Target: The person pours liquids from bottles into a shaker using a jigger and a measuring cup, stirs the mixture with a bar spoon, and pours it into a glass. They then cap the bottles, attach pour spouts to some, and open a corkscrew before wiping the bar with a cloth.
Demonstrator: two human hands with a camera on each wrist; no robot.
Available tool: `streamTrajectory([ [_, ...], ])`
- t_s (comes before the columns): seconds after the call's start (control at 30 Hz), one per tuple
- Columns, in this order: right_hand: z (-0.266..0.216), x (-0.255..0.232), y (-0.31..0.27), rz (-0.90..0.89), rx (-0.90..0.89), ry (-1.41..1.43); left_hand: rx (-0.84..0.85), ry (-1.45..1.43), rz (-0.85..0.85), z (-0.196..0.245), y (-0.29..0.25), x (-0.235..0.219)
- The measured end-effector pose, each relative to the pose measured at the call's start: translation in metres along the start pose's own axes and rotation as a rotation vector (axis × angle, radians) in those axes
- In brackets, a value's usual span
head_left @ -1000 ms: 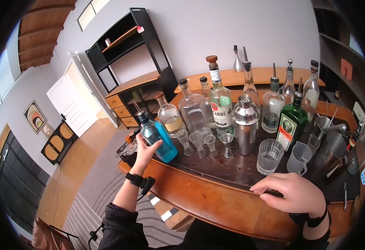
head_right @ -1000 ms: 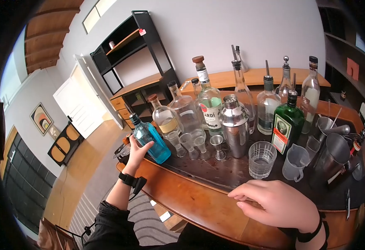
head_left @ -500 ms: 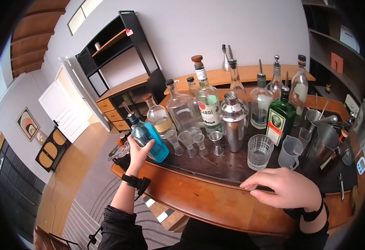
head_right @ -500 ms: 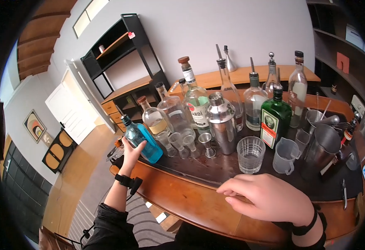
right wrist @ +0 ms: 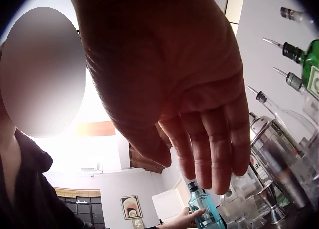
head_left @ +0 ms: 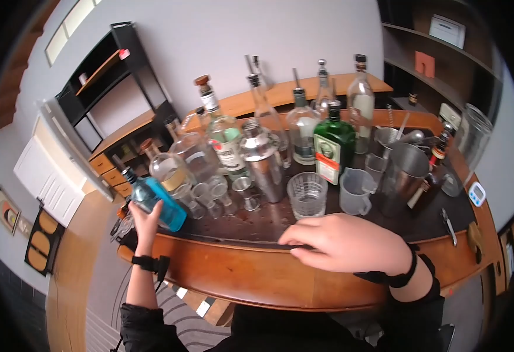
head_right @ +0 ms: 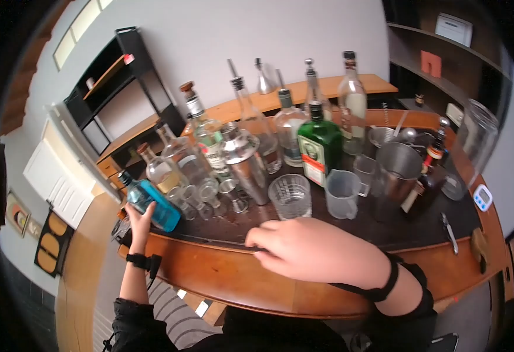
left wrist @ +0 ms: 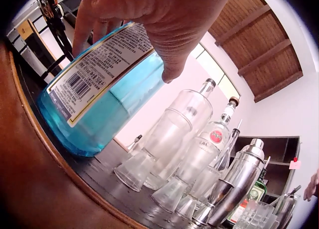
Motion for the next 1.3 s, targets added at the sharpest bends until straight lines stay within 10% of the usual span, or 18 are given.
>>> streamTrajectory([
  [1.3, 0.003, 0.002, -0.001, 0.191, -0.137, 0.033, -0.026, 0.098, -0.041, -0.047, 0.001, -0.002],
])
Point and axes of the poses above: each hand's wrist, its own y-axis towards the middle knuckle, its own x-axis out of the palm, z = x × y, the point moved 2 cm from there along y, towards the middle knuckle, and after that the axes turned 12 degrees about x, right-handed, at the moved point
